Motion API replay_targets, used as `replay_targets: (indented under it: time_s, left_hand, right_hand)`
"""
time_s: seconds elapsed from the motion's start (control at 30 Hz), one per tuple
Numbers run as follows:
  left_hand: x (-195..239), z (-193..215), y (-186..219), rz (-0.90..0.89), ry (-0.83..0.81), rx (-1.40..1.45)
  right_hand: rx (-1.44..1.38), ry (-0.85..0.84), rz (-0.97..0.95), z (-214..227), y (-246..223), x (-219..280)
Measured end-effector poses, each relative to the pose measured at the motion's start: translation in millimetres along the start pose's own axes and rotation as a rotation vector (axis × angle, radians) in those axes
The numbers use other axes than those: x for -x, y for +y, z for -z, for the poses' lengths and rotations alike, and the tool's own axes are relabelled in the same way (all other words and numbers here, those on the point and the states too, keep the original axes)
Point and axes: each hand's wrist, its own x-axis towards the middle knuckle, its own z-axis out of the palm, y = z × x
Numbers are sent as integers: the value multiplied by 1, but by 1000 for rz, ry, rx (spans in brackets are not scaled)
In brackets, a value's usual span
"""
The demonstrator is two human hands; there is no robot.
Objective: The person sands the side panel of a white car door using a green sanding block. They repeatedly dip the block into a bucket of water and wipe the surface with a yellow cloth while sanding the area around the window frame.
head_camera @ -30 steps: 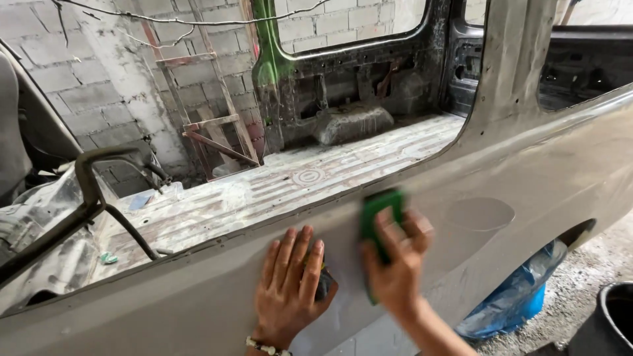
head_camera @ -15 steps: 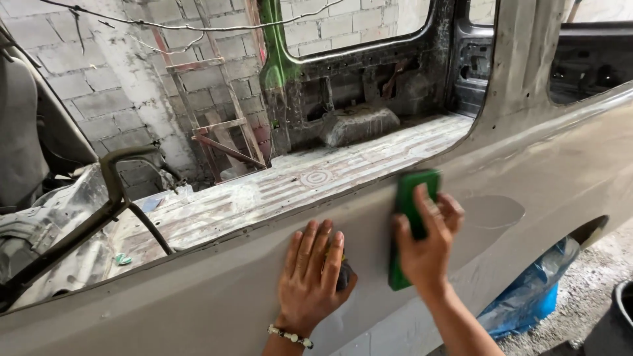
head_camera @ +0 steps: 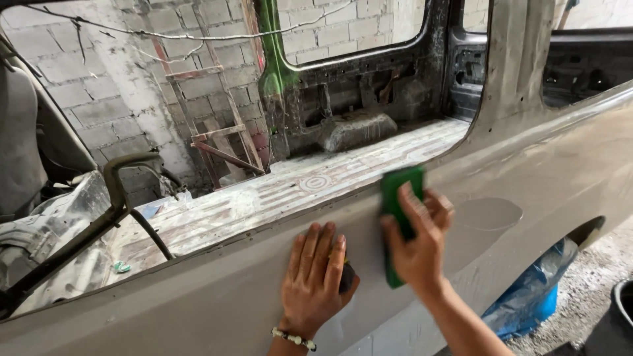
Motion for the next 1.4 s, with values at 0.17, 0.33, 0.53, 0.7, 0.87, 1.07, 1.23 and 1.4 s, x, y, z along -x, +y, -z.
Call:
replay_targets:
  time_s: [0.17,0.33,0.53,0.7,0.87,1.07,1.23,1.4]
  left_hand:
    - [-2,0,-1,2,9,-24]
    - [-1,1,-1,-7,26,0]
    - [-3,3,-1,0,30,-12]
    - [-2,2,0,2,45,-20]
    - [-1,2,1,8,27,-22]
    - [-7,2,1,-4,42,-9]
    - [-4,1,1,-1,60,-12]
    - [-1,2,2,-3,52,1]
  right_hand:
    - [24,57,-30,-8,-4,3]
    - [-11,95,8,-5,-2,-8]
    - [-17,83,33,-6,1,-1]
    - [20,125,3,-6,1,8]
    - [-38,30,24,-2,4,2]
    - [-43,34,63,-6,-11,10]
    - [-6,108,3,-8,-17,-1]
    - [-34,41,65,-6,-10,17]
